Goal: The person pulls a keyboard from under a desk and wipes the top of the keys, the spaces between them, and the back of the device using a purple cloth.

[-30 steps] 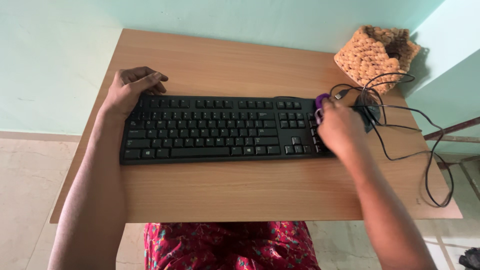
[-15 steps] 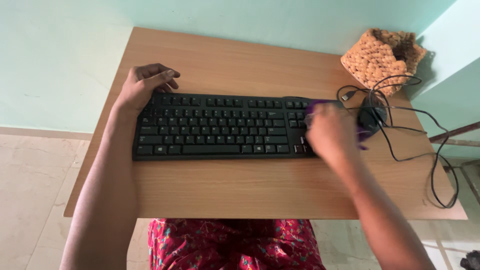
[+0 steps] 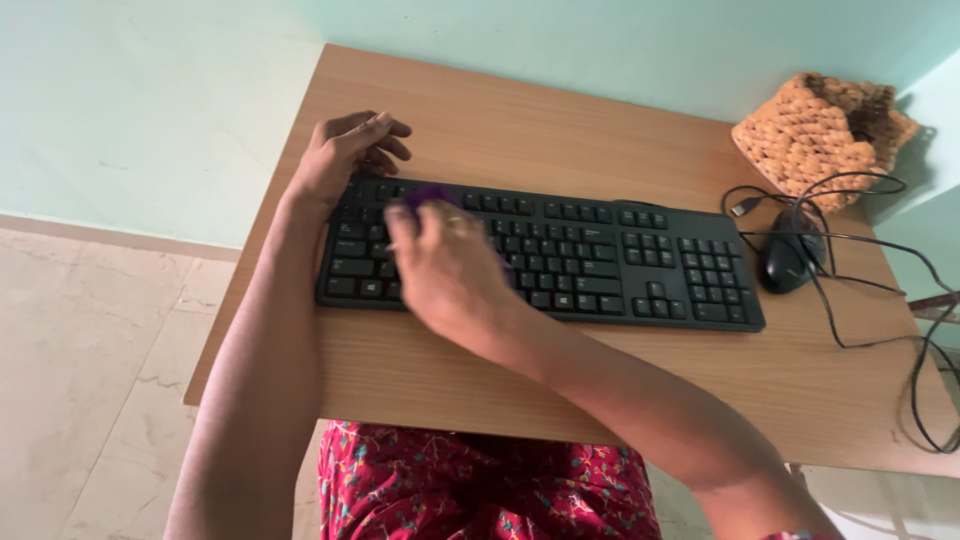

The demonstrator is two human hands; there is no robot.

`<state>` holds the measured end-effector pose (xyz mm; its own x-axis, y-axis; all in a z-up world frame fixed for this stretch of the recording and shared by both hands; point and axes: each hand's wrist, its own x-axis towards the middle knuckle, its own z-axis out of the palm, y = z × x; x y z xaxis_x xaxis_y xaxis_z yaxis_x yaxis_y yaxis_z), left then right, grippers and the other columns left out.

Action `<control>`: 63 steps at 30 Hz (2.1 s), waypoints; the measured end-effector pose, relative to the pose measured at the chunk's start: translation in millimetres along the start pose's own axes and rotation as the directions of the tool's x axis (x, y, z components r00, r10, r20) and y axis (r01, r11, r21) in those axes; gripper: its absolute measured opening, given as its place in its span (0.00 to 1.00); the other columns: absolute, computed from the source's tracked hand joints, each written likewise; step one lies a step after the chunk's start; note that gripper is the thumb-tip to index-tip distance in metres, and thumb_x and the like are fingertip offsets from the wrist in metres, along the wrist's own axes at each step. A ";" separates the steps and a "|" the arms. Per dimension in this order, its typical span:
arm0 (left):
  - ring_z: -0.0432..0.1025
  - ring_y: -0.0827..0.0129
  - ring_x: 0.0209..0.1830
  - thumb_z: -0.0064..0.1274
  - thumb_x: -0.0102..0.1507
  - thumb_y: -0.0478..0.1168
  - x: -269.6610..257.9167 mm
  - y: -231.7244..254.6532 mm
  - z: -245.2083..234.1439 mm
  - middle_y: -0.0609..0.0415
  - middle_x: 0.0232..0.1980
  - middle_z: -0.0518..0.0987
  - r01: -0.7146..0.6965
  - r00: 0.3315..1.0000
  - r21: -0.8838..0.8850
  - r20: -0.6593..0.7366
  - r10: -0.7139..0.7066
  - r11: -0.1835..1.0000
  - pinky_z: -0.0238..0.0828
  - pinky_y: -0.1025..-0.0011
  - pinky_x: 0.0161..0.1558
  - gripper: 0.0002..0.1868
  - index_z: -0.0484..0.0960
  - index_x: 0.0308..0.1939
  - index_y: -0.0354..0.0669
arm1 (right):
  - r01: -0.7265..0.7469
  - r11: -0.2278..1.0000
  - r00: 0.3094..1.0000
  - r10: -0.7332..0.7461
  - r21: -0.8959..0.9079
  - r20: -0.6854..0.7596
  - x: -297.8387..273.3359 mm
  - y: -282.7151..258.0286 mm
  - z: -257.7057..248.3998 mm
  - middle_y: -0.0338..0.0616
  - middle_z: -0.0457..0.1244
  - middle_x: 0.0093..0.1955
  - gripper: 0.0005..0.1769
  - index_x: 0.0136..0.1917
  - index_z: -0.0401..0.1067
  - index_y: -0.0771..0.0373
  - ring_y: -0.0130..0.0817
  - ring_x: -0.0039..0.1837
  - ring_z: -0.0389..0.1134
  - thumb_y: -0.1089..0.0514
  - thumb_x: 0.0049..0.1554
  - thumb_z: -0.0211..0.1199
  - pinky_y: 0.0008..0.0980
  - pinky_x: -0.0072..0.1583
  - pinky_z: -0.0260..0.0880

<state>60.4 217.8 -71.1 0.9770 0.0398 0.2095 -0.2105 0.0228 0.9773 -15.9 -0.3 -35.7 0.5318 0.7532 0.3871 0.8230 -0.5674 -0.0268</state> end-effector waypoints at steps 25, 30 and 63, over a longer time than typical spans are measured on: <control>0.74 0.74 0.36 0.60 0.63 0.50 -3.5 6.2 8.7 0.53 0.37 0.85 -0.008 1.000 0.226 -0.013 0.012 0.974 0.71 0.74 0.43 0.19 0.87 0.48 0.38 | -0.137 0.990 0.980 0.129 0.044 0.152 -122.1 122.5 -76.6 0.56 0.61 0.73 0.29 0.69 0.70 0.59 0.53 0.70 0.65 0.70 0.54 0.54 0.42 0.63 0.73; 0.73 0.73 0.35 0.58 0.62 0.51 -3.4 6.1 6.8 0.52 0.37 0.85 0.027 0.999 0.252 -0.048 -0.015 0.967 0.72 0.73 0.43 0.21 0.87 0.49 0.38 | -0.234 0.957 0.962 0.253 -0.172 0.097 -143.3 132.5 -91.2 0.62 0.60 0.71 0.31 0.70 0.68 0.63 0.57 0.67 0.67 0.66 0.52 0.55 0.47 0.64 0.71; 0.67 0.68 0.33 0.55 0.68 0.55 -13.2 19.6 6.5 0.45 0.35 0.73 0.291 0.945 0.120 -0.191 -0.265 0.949 0.61 0.73 0.37 0.26 0.87 0.47 0.31 | 0.032 0.996 0.796 -0.074 0.080 0.601 -124.4 170.1 -123.5 0.48 0.63 0.73 0.27 0.74 0.67 0.54 0.47 0.56 0.74 0.61 0.62 0.55 0.42 0.55 0.78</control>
<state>43.6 211.2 -54.5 0.9726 0.2227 -0.0673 0.0885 -0.0869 0.9923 33.3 -231.6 25.4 0.4826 0.8413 -0.2434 0.8528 -0.5148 -0.0883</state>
